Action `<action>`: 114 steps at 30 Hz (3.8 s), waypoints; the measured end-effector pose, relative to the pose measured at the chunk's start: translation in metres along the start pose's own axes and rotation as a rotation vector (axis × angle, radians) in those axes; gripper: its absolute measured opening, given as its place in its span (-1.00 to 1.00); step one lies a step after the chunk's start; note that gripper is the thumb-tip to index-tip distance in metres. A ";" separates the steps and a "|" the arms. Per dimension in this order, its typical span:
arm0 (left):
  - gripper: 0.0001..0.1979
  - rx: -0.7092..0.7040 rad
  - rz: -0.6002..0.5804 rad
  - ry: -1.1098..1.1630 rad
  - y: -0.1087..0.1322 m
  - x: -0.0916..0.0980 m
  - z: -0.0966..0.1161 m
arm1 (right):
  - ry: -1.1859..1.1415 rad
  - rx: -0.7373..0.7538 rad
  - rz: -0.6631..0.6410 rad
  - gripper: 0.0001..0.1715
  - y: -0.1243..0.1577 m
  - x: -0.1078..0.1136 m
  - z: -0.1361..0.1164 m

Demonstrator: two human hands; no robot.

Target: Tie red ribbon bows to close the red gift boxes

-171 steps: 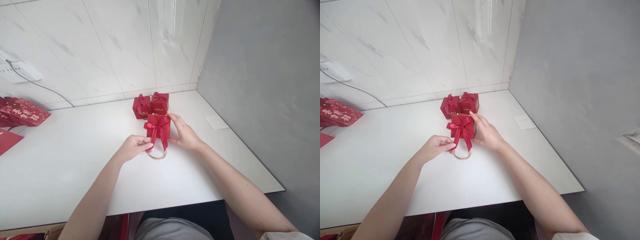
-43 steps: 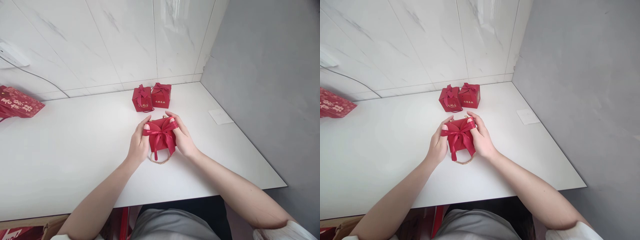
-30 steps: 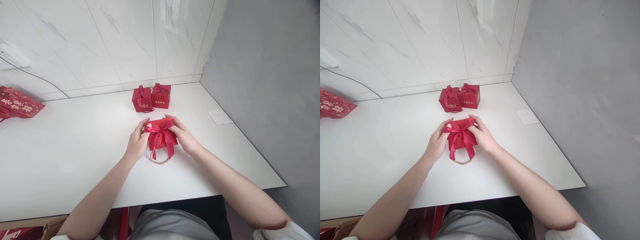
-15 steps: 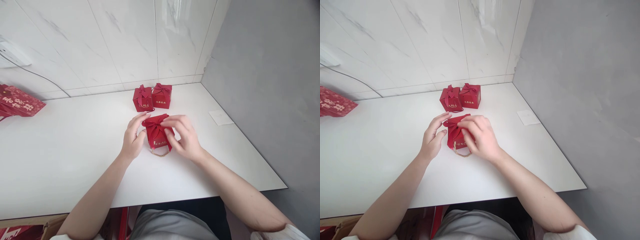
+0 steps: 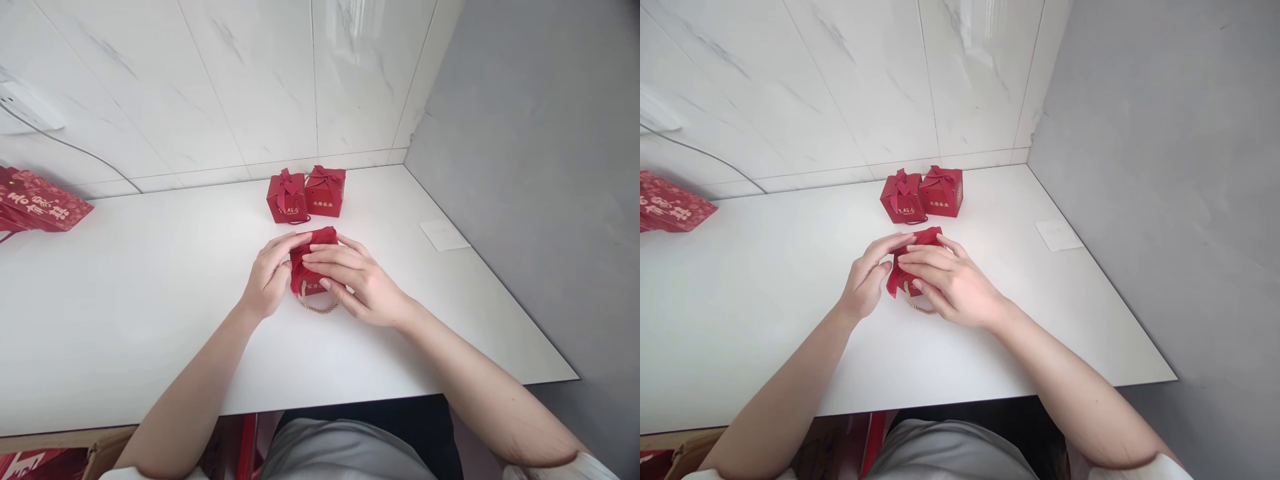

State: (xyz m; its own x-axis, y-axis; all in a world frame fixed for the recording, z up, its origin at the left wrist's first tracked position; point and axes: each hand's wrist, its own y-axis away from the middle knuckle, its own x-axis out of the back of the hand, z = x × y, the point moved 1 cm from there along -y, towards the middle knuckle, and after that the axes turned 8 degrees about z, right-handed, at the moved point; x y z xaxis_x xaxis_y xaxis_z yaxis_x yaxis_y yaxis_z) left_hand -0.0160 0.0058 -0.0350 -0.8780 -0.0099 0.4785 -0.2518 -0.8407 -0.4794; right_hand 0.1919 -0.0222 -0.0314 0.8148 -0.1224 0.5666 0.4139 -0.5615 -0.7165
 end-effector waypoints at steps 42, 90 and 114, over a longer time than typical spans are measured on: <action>-0.69 -0.308 -0.016 -0.501 -0.003 0.006 0.000 | -0.074 -0.305 0.271 -0.76 0.000 0.006 0.018; -0.81 0.443 0.065 0.128 -0.007 0.018 0.002 | -0.476 -0.630 -0.147 0.08 0.010 -0.008 0.029; -0.88 -0.275 0.309 -0.616 -0.004 0.032 -0.004 | -0.208 -0.253 -0.086 0.38 0.018 -0.017 0.045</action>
State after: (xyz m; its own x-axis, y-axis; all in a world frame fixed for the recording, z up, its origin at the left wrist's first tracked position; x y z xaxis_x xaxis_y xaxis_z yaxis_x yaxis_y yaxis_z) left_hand -0.0451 0.0109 -0.0210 -0.5586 -0.5939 0.5790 -0.1937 -0.5853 -0.7873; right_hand 0.2038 0.0069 -0.0723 0.8576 0.0888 0.5065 0.3916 -0.7513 -0.5312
